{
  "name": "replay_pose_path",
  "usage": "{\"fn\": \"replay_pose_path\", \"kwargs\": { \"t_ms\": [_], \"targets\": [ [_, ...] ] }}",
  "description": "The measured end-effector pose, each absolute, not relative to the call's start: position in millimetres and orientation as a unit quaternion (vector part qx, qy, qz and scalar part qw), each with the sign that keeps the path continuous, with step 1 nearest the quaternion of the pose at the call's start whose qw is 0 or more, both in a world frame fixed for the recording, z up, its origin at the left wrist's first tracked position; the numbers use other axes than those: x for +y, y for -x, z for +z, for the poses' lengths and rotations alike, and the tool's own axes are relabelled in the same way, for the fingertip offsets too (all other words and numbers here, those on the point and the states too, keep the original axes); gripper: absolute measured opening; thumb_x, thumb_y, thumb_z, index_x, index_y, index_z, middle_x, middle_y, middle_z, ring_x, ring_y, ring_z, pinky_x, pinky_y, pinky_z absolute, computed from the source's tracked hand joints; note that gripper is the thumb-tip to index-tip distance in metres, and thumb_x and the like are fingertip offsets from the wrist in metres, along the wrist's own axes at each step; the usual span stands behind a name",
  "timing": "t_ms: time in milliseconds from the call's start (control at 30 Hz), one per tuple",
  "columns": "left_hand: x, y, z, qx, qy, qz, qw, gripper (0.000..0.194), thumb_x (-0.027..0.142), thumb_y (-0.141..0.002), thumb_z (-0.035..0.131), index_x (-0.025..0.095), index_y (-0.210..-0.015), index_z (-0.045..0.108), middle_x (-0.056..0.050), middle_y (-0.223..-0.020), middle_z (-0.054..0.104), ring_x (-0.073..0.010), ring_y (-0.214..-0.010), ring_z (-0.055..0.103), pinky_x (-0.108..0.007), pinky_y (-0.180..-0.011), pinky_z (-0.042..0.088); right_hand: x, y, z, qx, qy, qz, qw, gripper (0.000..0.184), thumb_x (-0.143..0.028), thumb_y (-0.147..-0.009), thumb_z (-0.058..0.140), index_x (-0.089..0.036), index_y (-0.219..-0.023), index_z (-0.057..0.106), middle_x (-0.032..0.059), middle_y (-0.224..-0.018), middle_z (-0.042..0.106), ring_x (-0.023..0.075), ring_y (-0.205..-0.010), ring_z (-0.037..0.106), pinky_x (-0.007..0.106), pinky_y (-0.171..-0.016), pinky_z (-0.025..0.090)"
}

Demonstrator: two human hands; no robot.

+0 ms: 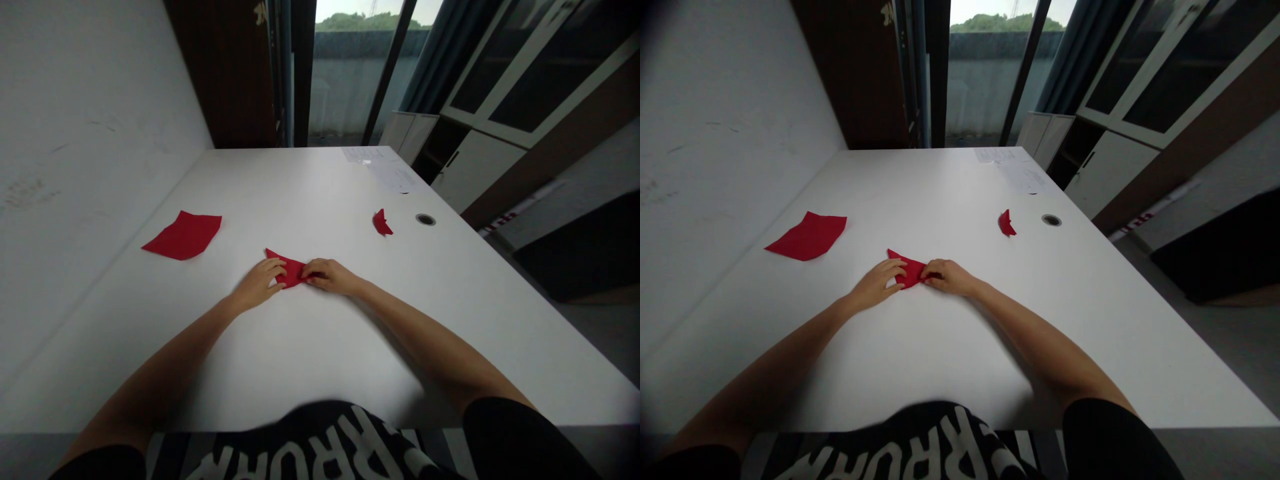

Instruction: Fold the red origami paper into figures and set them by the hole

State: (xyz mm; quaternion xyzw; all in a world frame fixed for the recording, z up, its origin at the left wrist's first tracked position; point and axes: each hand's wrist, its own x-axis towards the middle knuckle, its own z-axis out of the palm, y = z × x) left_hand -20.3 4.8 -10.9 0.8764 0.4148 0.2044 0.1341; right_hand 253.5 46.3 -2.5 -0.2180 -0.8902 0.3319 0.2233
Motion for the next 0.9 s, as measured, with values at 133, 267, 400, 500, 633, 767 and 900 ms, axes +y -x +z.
{"fn": "replay_pose_path", "kwargs": {
  "t_ms": [133, 267, 400, 500, 633, 767, 900],
  "targets": [
    [6, 23, -18, 0.438, -0.869, 0.191, 0.130, 0.042, 0.035, -0.093, 0.055, 0.020, -0.132, 0.054, -0.013, -0.148, 0.045, -0.0304, -0.141, 0.034, -0.056, -0.117, 0.023, 49, -255, -5, -0.862, 0.270, 0.354, 0.242, 0.025, -0.031, -0.095, 0.053, -0.021, -0.104, 0.073, 0.0053, -0.094, 0.070, 0.0183, -0.085, 0.062, 0.029, -0.079, 0.045],
    [6, 22, -21, 0.444, -0.862, 0.194, 0.151, 0.039, 0.027, -0.093, 0.052, 0.020, -0.131, 0.054, -0.012, -0.150, 0.043, -0.0294, -0.144, 0.030, -0.057, -0.119, 0.020, 44, -247, -9, -0.859, 0.340, 0.291, 0.251, 0.022, -0.031, -0.095, 0.053, -0.018, -0.090, 0.071, 0.0045, -0.082, 0.067, 0.0171, -0.078, 0.058, 0.028, -0.074, 0.041],
    [6, 17, -14, 0.411, -0.855, 0.229, 0.219, 0.022, 0.020, -0.092, 0.048, 0.020, -0.108, 0.061, -0.010, -0.143, 0.051, -0.0245, -0.139, 0.038, -0.048, -0.118, 0.029, 40, -238, -13, -0.866, 0.385, 0.211, 0.239, 0.018, -0.029, -0.096, 0.055, -0.018, -0.090, 0.067, 0.0044, -0.082, 0.064, 0.0178, -0.082, 0.055, 0.028, -0.077, 0.039],
    [3, 14, -9, 0.418, -0.836, 0.250, 0.254, 0.017, 0.023, -0.094, 0.045, 0.021, -0.095, 0.061, -0.008, -0.138, 0.055, -0.0235, -0.136, 0.042, -0.045, -0.116, 0.032, 38, -234, -17, -0.869, 0.416, 0.156, 0.219, 0.018, -0.033, -0.096, 0.058, -0.018, -0.098, 0.066, 0.0059, -0.086, 0.063, 0.0195, -0.086, 0.054, 0.029, -0.078, 0.039],
    [1, 8, -8, 0.440, -0.823, 0.265, 0.244, 0.009, 0.029, -0.090, 0.056, 0.021, -0.091, 0.060, -0.008, -0.134, 0.057, -0.0257, -0.131, 0.047, -0.046, -0.112, 0.035, 36, -231, -19, -0.869, 0.434, 0.108, 0.212, 0.030, -0.038, -0.095, 0.059, -0.018, -0.117, 0.063, 0.0088, -0.098, 0.061, 0.0219, -0.093, 0.052, 0.031, -0.082, 0.040],
    [2, 6, -14, 0.446, -0.830, 0.261, 0.209, 0.042, 0.028, -0.088, 0.062, 0.022, -0.129, 0.054, -0.010, -0.139, 0.053, -0.0257, -0.129, 0.047, -0.047, -0.111, 0.037, 36, -230, -19, -0.868, 0.450, 0.071, 0.198, 0.036, -0.043, -0.092, 0.062, -0.018, -0.119, 0.064, 0.0110, -0.103, 0.058, 0.0250, -0.097, 0.050, 0.035, -0.086, 0.041],
    [6, 9, -20, 0.414, -0.868, 0.214, 0.173, 0.043, 0.028, -0.095, 0.051, 0.029, -0.138, 0.052, -0.006, -0.149, 0.044, -0.0250, -0.139, 0.037, -0.050, -0.117, 0.027, 39, -232, -19, -0.864, 0.463, 0.055, 0.189, 0.036, -0.045, -0.092, 0.062, -0.019, -0.118, 0.065, 0.0122, -0.104, 0.056, 0.0270, -0.098, 0.049, 0.038, -0.087, 0.041]
  ]
}}
